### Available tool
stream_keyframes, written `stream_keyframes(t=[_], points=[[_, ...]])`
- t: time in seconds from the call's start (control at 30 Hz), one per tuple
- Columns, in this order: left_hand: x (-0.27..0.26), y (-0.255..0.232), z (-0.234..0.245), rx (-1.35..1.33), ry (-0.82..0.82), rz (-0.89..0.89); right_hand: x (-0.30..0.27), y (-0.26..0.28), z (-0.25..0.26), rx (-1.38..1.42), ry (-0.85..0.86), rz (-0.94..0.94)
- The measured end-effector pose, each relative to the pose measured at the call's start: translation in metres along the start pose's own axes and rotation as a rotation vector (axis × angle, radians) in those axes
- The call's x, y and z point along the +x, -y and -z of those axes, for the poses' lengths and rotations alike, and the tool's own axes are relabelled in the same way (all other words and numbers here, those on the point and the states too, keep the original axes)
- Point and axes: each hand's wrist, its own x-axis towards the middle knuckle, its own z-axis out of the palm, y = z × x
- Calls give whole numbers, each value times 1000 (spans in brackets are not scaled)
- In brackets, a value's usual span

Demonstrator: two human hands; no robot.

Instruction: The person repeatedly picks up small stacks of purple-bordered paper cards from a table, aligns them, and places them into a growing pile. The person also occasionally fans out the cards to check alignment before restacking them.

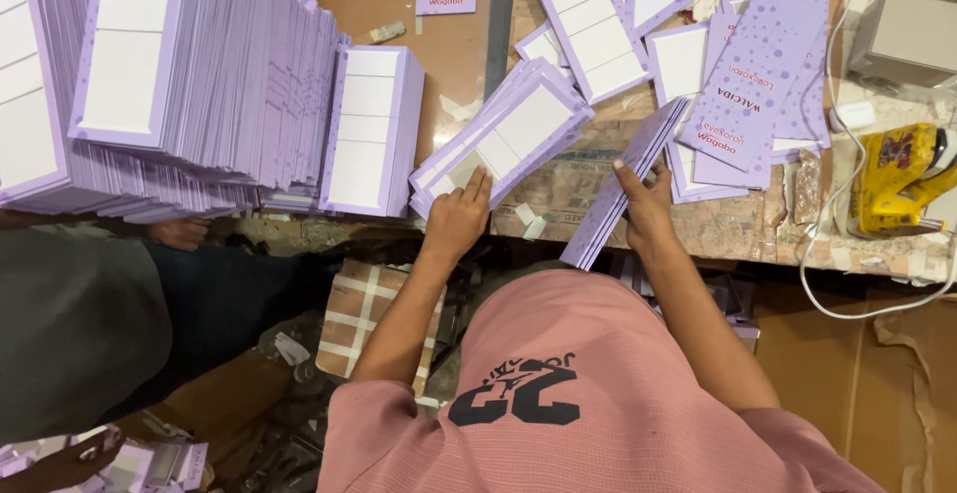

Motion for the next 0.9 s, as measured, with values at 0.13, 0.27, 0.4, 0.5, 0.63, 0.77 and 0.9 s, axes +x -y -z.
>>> stream_keyframes(t=[0.13,0.27,0.4,0.5,0.63,0.77,0.9], points=[[3,-10,4,-129,68,107,-2,1,-3,-4,-21,-16],[25,-43,5,-564,57,329,3,-2,-5,13,-25,14],[57,-97,-10,-969,48,411,5,-13,-5,1,-43,4],[79,-116,-25,-1100,106,398,10,-10,-8,26,-61,5],[87,-111,-47,-1479,250,463,8,-11,-7,50,-50,10],[90,-104,-58,-1687,445,622,6,-10,-6,56,-51,-11],[93,-105,-52,-1747,510,703,3,-8,-7,70,-39,-15]])
